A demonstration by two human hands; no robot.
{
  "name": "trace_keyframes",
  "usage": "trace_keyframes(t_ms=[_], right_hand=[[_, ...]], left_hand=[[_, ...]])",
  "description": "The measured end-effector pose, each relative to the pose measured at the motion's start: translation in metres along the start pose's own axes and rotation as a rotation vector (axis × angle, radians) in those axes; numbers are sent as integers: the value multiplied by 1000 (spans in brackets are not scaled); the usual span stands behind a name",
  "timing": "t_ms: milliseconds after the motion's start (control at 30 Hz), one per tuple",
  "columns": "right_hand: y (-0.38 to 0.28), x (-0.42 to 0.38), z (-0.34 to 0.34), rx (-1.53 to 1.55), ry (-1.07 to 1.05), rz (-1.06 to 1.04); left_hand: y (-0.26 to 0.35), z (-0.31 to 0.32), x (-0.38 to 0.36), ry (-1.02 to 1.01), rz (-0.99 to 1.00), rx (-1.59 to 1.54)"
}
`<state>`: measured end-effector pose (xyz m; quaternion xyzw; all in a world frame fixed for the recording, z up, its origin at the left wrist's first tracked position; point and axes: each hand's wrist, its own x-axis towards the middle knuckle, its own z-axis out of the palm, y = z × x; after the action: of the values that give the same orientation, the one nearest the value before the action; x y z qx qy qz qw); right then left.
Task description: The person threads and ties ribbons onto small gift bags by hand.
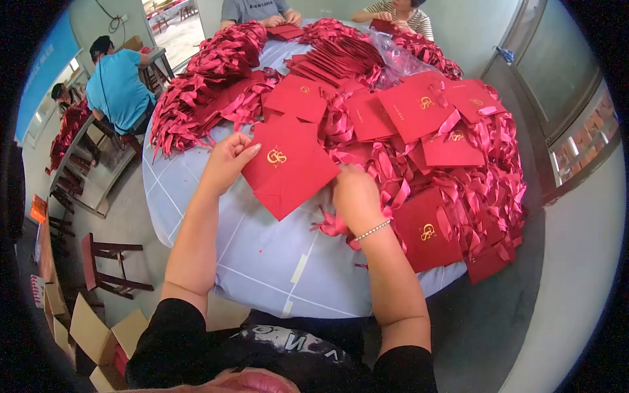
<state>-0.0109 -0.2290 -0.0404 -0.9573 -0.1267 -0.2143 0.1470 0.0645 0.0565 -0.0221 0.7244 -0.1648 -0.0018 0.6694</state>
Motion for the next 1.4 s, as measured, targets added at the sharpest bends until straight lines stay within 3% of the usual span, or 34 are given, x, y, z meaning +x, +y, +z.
trace_keyframes(t_ms=[33,167,233,400,533,600,733,867,1033,1100,1133,1233,1400], right_hand=[[0,3,-3,116,136,117],[6,14,-25,594,356,275],[13,19,-27,1051,362,384],[13,18,-48,1479,375,474],[10,20,-54,1475,348,434],[11,17,-52,1485,307,398],[-2,12,-55,1269,193,394],[-42,12,-52,1002,123,236],[-44,5,-34,860,-219,100],[-43,4,-25,775,-252,62],[-43,4,-17,701,-90,-74],[-49,9,-15,521,131,-205],[-46,4,-11,620,-76,-2]], left_hand=[[0,-1,0,0,-3,19],[6,-3,-4,-38,-13,143],[10,3,-7,-110,-34,202],[4,15,-11,-361,0,367],[6,23,-15,-444,-56,414],[7,21,-14,-490,8,390],[6,19,-17,-528,171,438],[16,24,-21,-533,118,415],[19,28,-24,-522,223,485],[21,29,-25,-507,232,466],[21,29,-26,-498,235,457],[18,31,-26,-468,305,538],[20,27,-26,-462,292,534]])
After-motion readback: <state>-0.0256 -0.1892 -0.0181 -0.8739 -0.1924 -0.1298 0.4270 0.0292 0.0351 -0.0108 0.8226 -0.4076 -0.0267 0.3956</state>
